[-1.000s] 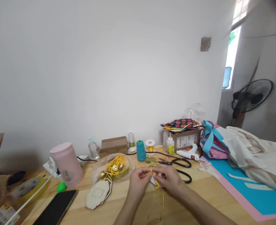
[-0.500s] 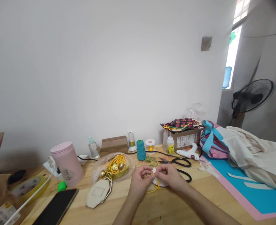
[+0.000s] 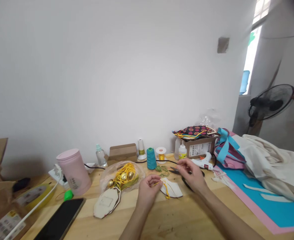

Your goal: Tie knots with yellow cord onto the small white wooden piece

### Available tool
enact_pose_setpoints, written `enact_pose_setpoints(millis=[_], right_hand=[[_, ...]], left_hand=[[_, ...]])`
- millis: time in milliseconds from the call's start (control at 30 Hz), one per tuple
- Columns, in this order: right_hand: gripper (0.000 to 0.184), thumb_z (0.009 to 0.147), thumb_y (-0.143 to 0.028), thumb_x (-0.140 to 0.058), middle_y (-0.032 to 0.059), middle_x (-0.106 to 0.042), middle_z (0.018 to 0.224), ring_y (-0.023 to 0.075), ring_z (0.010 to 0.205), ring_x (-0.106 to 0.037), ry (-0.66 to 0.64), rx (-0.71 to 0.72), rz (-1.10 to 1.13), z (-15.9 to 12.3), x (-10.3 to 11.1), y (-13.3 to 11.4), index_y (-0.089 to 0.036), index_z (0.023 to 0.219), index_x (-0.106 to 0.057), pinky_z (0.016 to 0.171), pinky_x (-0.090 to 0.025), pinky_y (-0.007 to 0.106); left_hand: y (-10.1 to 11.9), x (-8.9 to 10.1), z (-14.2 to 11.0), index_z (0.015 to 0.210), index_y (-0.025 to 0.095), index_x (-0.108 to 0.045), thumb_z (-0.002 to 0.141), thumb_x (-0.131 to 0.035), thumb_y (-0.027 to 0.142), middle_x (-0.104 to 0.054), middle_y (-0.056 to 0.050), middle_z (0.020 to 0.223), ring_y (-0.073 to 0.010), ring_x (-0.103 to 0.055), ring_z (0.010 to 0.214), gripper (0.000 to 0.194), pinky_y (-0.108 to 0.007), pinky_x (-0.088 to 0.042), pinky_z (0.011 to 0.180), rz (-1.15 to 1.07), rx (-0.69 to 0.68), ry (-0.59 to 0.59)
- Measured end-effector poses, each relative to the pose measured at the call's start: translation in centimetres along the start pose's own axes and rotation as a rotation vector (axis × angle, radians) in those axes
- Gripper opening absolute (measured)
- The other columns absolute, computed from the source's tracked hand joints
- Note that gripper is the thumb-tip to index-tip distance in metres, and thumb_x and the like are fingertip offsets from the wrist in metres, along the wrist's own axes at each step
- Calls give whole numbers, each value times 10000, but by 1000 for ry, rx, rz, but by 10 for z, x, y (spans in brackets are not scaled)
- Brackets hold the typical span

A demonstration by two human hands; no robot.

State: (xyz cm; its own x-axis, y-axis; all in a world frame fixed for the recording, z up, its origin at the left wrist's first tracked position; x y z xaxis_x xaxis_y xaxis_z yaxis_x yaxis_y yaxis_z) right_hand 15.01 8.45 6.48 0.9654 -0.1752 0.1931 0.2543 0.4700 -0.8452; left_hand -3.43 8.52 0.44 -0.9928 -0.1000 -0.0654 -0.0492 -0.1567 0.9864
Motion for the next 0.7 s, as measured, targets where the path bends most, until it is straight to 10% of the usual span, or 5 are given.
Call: enact_pose_setpoints(millis=[267,700], right_hand=[[235,756,-325,-465,23,-618,647,139,591,-518,-421,109,-244,-27,-62,14,-181,741,-650,537,-378,228],[259,617,-362,-587,8,-577,537,107,500,-453,-366,-294,216,-25,-64,41,-112,582,-646,466,-335,204]], left_hand=[[7,-3,-2,633,140,-616,502,-669,168,-650,-35,639,-168,-594,637,144,-256,-465,609,4,-68,-8],[-10,-14,-4,612,126,-636,480,-706,216,-662,-24,581,-149,-576,551,174,-250,-445,562,-85,85,-125]])
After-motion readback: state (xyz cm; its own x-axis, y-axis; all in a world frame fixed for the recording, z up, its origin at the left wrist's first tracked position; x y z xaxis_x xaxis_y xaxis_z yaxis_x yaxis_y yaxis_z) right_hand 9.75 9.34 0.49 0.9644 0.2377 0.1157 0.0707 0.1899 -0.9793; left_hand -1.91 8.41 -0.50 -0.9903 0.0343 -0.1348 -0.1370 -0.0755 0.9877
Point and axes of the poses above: each hand's wrist, its own z-axis towards the middle knuckle, its own x-axis out of the back of the hand, y = z × x, the point moved 8 cm from there along z, towards the middle knuckle
